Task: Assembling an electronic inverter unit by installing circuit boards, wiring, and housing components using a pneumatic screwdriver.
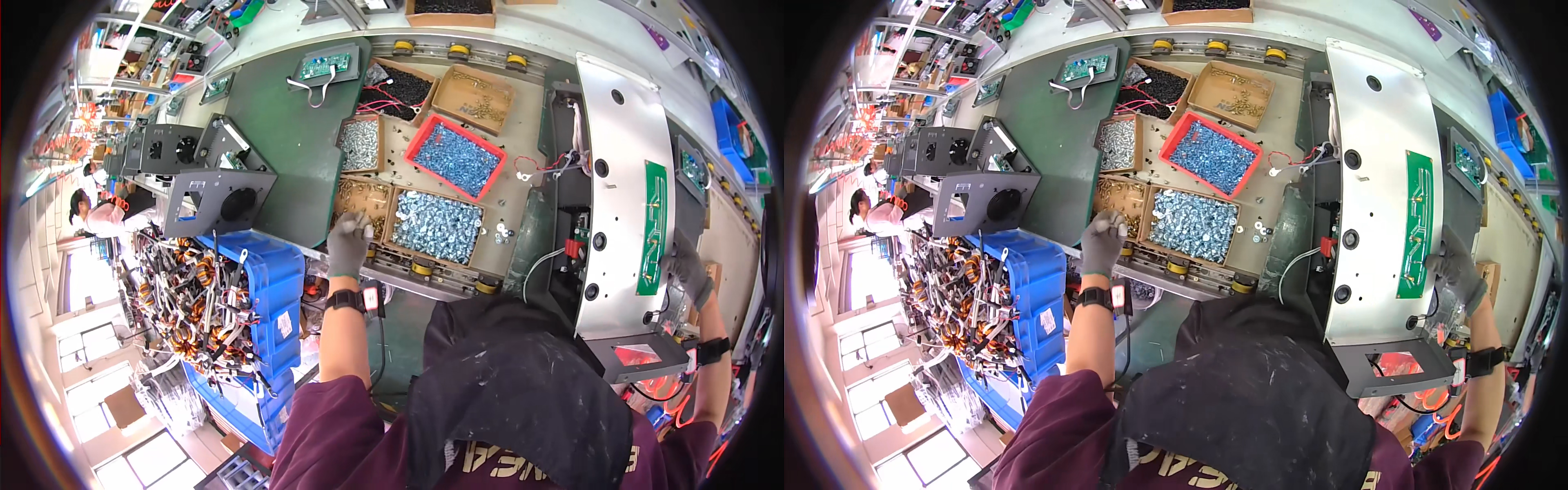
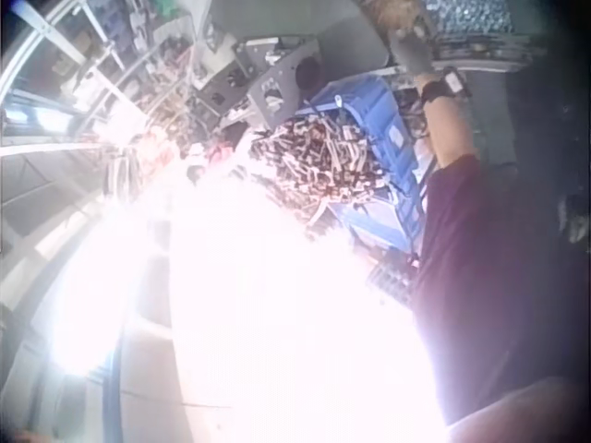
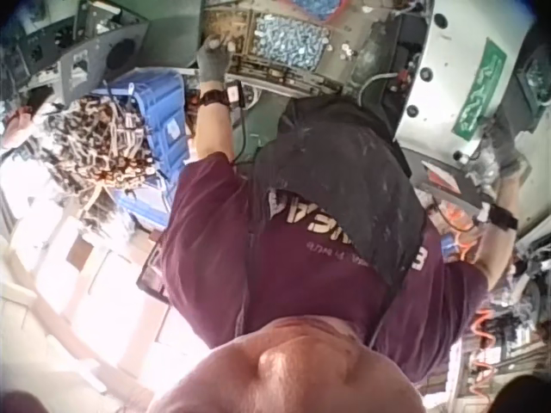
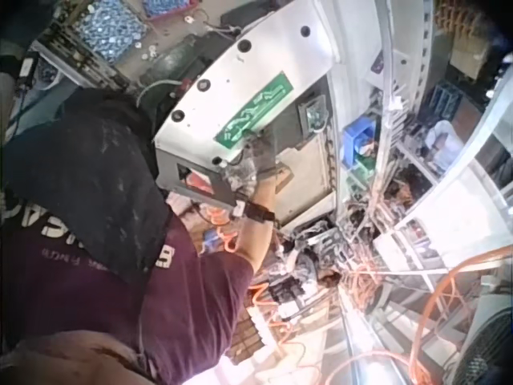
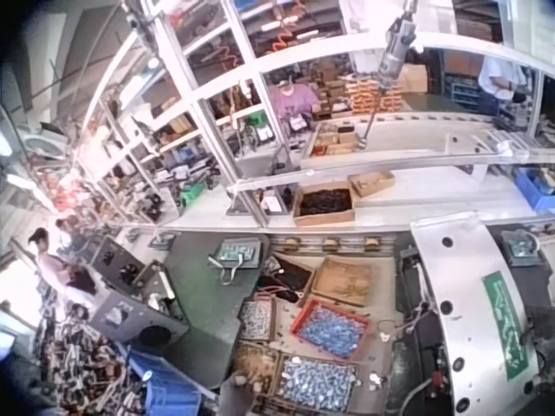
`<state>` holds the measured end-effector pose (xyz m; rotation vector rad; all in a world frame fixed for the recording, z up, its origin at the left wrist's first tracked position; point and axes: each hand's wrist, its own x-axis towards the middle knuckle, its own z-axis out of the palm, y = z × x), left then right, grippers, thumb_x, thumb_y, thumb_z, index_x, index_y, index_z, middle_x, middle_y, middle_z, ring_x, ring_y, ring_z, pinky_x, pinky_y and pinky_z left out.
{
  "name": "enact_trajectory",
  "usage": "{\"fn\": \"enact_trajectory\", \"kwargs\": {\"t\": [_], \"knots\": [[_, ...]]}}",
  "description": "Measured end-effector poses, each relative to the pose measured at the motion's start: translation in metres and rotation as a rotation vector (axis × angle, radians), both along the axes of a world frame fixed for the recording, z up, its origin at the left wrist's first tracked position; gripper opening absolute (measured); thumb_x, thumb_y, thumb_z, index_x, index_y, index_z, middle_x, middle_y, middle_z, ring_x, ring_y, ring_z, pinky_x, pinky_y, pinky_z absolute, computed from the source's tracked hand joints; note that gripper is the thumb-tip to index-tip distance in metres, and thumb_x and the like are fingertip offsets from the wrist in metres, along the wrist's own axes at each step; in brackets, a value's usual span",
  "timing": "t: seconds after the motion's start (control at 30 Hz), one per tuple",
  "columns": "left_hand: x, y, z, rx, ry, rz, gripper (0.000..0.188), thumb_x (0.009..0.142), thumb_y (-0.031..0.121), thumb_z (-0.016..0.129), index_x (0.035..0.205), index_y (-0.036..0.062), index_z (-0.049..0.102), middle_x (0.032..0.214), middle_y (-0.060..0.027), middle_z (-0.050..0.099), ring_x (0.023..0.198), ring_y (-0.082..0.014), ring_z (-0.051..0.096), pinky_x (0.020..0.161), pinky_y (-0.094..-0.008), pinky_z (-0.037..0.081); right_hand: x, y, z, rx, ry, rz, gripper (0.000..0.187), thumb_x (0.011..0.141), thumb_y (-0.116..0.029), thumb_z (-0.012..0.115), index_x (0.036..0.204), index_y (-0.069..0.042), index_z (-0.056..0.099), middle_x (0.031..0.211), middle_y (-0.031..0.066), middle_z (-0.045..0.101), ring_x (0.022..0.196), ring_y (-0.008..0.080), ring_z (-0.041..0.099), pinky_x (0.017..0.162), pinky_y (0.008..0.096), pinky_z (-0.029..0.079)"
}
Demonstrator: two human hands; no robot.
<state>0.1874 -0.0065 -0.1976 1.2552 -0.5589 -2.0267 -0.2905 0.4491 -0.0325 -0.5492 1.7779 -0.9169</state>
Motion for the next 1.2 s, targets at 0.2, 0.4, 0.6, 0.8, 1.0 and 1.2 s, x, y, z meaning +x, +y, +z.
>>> {"fn": "enact_trajectory", "kwargs": {"t": [0.2,0.4,0.6,0.8,1.0,1.2], "knots": [[-0.035,-0.035,-0.052,-0.522,-1.360,-0.662,0.036,0.079,0.032,0.062,0.102,0.0050,0.064,0.103,-0.0178,0.066,0.094,-0.0329,0.064,0.083,-0.0417,0.049,-0.004,-0.001,-0.002,0.017,0.014,0.026,0.069,0.075,-0.027,0.078,0.131,-0.004,0.045,0.097,-0.0010,0.062,0.085,0.0061,0.056,0.069,0.0221,0.047],[-0.046,-0.032,-0.065,-0.606,-1.543,-0.812,0.040,0.078,0.038,0.064,0.102,0.0053,0.064,0.102,-0.0203,0.066,0.100,-0.0378,0.062,0.086,-0.0451,0.048,0.000,-0.006,0.005,0.244,0.084,-0.105,0.070,0.072,0.001,0.062,0.137,-0.006,0.038,0.105,0.0045,0.061,0.082,0.0101,0.056,0.067,0.0247,0.047],[-0.085,-0.005,0.014,-0.238,-0.572,-0.240,0.012,0.085,0.018,0.056,0.085,0.0053,0.055,0.062,-0.0033,0.055,0.046,-0.0105,0.048,0.038,-0.0236,0.036,0.000,-0.011,0.018,-0.071,0.119,-0.001,0.069,0.073,-0.011,0.067,0.135,-0.002,0.039,0.091,0.0007,0.056,0.073,0.0070,0.048,0.062,0.0222,0.042],[-0.206,0.149,0.171,-0.326,0.044,-0.880,0.017,0.086,0.014,0.051,0.097,0.0017,0.055,0.068,-0.0023,0.054,0.053,-0.0078,0.048,0.045,-0.0199,0.036,0.000,-0.003,0.014,-0.006,0.065,0.015,0.066,0.079,-0.019,0.072,0.137,-0.009,0.041,0.083,-0.0023,0.055,0.063,0.0048,0.047,0.051,0.0215,0.038],[-0.286,0.263,0.209,-0.277,0.144,-1.499,0.026,0.091,0.015,0.049,0.108,-0.0019,0.057,0.074,0.0002,0.053,0.063,-0.0049,0.048,0.055,-0.0190,0.039,-0.002,0.009,-0.006,-0.135,0.064,0.006,0.065,0.082,-0.024,0.072,0.137,-0.009,0.040,0.085,0.0000,0.058,0.065,0.0063,0.050,0.050,0.0227,0.041],[-0.280,0.266,0.185,-0.370,0.079,-1.528,0.024,0.094,0.020,0.047,0.106,0.0020,0.057,0.079,-0.0002,0.055,0.067,-0.0057,0.050,0.059,-0.0202,0.041,-0.002,0.019,-0.007,-0.119,0.186,0.061,0.058,0.081,-0.029,0.071,0.128,-0.004,0.048,0.088,0.0040,0.061,0.076,0.0131,0.057,0.063,0.0278,0.047]]}}
